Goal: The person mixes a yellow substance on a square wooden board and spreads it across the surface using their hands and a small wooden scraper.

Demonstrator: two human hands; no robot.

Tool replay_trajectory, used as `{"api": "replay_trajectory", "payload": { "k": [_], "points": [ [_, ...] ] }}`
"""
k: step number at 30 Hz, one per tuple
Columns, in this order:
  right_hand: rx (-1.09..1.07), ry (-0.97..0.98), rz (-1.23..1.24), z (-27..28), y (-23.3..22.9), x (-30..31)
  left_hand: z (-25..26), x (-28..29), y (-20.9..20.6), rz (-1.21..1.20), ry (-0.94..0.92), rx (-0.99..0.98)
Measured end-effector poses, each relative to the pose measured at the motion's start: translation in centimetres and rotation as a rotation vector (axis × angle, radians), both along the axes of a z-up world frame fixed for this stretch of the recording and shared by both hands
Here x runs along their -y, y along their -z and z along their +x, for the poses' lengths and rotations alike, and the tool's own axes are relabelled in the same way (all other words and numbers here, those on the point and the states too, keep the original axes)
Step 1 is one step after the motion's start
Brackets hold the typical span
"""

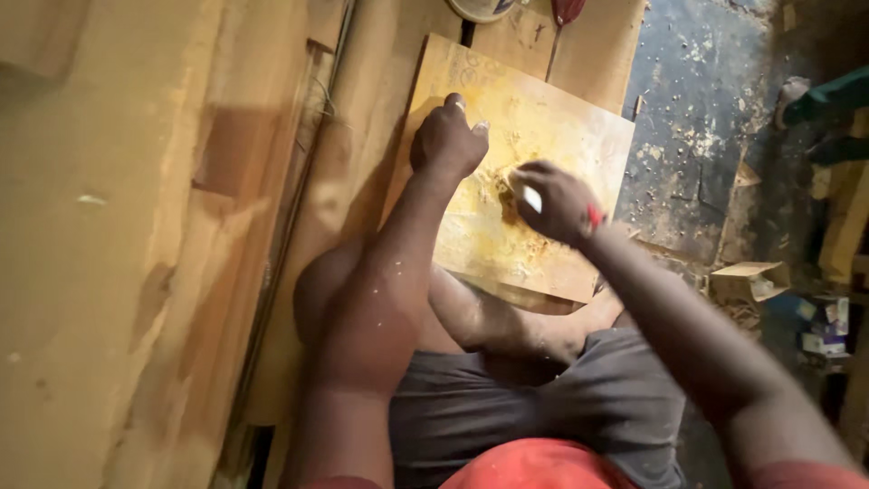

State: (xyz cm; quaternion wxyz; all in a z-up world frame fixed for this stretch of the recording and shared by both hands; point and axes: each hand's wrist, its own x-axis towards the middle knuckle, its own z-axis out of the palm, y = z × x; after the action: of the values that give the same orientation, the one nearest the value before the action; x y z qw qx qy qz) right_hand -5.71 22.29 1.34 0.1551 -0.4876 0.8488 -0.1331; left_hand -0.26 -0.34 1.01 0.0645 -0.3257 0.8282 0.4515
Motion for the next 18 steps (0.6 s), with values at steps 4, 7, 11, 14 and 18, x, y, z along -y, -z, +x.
{"api": "replay_trajectory", "payload": {
  "k": [4,7,11,14,18],
  "points": [
    [-0.146,0.185,-0.222,6.7,1.5,-2.3,-0.3,-0.4,0.1,-0.021,0.017,-0.011],
    [-0.162,0.255,-0.205,8.7,2.2,-2.8,0.1,-1.2,1.0,-0.031,0.029,-0.024],
    [-0.024,0.197,-0.028,7.5,0.1,-3.5,-0.6,-0.6,0.2,-0.056,0.033,-0.088],
    [0.038,0.144,0.279,5.8,-1.5,-3.7,0.2,-0.6,0.0,-0.041,0.031,-0.115],
    [0.109,0.223,0.453,1.6,-3.1,-2.6,0.9,-0.5,-0.2,-0.022,0.032,-0.091]
  ]
}}
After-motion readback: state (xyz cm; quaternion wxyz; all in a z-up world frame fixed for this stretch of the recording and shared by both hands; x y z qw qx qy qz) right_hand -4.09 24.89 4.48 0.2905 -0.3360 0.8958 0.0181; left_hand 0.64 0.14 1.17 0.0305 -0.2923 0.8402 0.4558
